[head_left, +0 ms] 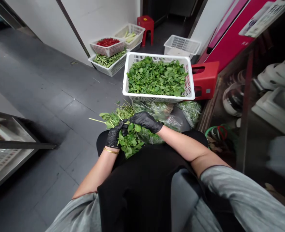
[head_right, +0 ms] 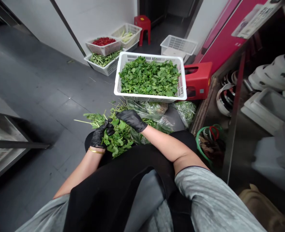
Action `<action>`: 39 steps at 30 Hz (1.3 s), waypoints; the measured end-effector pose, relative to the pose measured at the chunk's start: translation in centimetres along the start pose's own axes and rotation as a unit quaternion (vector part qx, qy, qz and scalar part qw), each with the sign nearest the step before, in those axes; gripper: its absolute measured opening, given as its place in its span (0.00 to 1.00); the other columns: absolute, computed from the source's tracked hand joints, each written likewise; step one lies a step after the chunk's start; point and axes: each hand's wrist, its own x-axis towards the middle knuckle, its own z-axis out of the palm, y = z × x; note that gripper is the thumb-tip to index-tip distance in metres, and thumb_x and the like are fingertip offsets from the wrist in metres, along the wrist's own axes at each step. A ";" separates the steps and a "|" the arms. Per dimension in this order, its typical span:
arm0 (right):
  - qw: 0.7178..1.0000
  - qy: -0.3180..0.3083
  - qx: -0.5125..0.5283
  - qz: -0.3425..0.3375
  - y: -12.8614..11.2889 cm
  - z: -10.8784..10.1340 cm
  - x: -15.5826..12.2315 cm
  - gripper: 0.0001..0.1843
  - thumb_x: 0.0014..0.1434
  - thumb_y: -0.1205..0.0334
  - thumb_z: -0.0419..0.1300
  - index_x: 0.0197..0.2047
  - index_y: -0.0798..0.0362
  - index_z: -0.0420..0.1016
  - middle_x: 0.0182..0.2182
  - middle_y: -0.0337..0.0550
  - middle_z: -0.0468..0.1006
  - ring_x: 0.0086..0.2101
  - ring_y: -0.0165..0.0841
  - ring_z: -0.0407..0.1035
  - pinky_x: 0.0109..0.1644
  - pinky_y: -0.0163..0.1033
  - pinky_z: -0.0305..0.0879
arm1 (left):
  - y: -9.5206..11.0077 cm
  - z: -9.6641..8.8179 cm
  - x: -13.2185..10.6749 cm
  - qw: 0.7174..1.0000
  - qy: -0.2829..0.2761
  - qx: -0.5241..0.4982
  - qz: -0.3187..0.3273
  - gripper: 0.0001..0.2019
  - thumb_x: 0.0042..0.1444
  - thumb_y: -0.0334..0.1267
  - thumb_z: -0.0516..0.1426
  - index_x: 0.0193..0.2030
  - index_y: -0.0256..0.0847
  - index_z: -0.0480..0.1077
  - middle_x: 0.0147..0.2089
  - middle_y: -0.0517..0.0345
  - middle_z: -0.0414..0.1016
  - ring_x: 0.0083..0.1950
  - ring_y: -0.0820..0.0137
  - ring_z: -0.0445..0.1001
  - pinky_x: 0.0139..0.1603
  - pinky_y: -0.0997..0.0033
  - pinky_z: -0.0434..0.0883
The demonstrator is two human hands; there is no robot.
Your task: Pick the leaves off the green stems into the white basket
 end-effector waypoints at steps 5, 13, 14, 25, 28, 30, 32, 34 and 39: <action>0.966 0.228 -0.123 -0.029 -2.3 -7.2 3.9 0.16 0.66 0.51 0.58 0.42 0.51 0.83 0.49 0.49 0.84 0.52 0.38 0.76 0.64 0.48 0.68 | 1.1 -1.2 1.6 0.999 0.052 0.007 0.003 0.13 0.47 0.33 0.71 0.39 0.33 0.79 0.26 0.60 0.76 0.19 0.81 0.64 0.17 0.81 0.61; 0.808 0.279 -0.516 0.064 -5.8 -16.3 9.0 0.22 0.67 0.65 0.59 0.62 0.68 0.75 0.61 0.68 0.74 0.62 0.49 0.66 0.70 0.56 0.54 | 4.3 -3.7 2.4 0.996 0.065 0.061 0.000 0.23 0.44 0.31 0.70 0.49 0.32 0.77 0.34 0.52 0.84 0.19 0.80 0.66 0.18 0.80 0.63; 0.834 0.241 -0.494 0.033 -5.3 -14.0 8.4 0.19 0.68 0.65 0.57 0.59 0.63 0.78 0.57 0.61 0.78 0.59 0.45 0.70 0.68 0.51 0.58 | 4.0 -3.6 2.4 0.997 0.040 0.061 -0.006 0.24 0.43 0.31 0.71 0.51 0.32 0.78 0.34 0.53 0.83 0.20 0.80 0.66 0.19 0.80 0.64; 0.991 -0.026 -0.099 0.089 -1.3 -0.8 3.4 0.26 0.57 0.47 0.69 0.18 0.51 0.64 0.19 0.37 0.71 0.23 0.29 0.64 0.30 0.35 0.61 | 0.9 -1.9 2.1 0.987 -0.043 0.140 -0.059 0.20 0.33 0.33 0.77 0.36 0.34 0.82 0.30 0.51 0.83 0.38 0.54 0.83 0.42 0.56 0.80; 0.991 0.044 -0.058 0.111 -1.9 -2.0 1.7 0.27 0.54 0.40 0.69 0.20 0.52 0.67 0.20 0.39 0.74 0.22 0.30 0.65 0.28 0.36 0.61 | 0.7 -1.4 1.4 0.993 -0.042 0.091 -0.062 0.21 0.35 0.33 0.76 0.39 0.32 0.81 0.32 0.49 0.84 0.39 0.53 0.84 0.43 0.54 0.81; 0.989 0.087 -0.059 0.104 -1.5 -1.7 0.8 0.28 0.56 0.38 0.67 0.21 0.52 0.67 0.21 0.39 0.74 0.23 0.30 0.66 0.29 0.36 0.61 | 0.3 -1.2 1.3 0.994 -0.043 0.090 -0.049 0.22 0.36 0.34 0.76 0.41 0.32 0.81 0.34 0.48 0.84 0.40 0.54 0.84 0.43 0.55 0.81; 0.983 0.128 -0.112 0.073 -0.8 -1.0 0.2 0.28 0.61 0.39 0.64 0.22 0.51 0.65 0.21 0.38 0.73 0.25 0.30 0.66 0.30 0.36 0.60 | -0.1 -1.0 1.4 0.993 -0.036 0.101 -0.040 0.23 0.35 0.33 0.77 0.41 0.32 0.82 0.36 0.49 0.85 0.40 0.55 0.85 0.44 0.56 0.81; 0.962 0.154 -0.223 0.012 0.0 -0.4 0.0 0.26 0.66 0.44 0.61 0.23 0.52 0.65 0.23 0.38 0.71 0.27 0.30 0.64 0.33 0.36 0.59 | -0.5 -0.6 1.3 0.995 -0.019 0.096 -0.036 0.23 0.33 0.32 0.77 0.40 0.32 0.82 0.35 0.50 0.85 0.40 0.56 0.84 0.45 0.58 0.81; 0.860 0.106 -0.481 -0.135 0.6 0.7 -0.8 0.18 0.73 0.59 0.54 0.31 0.54 0.73 0.28 0.45 0.73 0.31 0.34 0.63 0.36 0.38 0.56 | -0.6 0.9 0.2 0.998 0.000 0.022 -0.066 0.16 0.38 0.32 0.74 0.36 0.33 0.80 0.31 0.52 0.84 0.39 0.57 0.85 0.43 0.59 0.82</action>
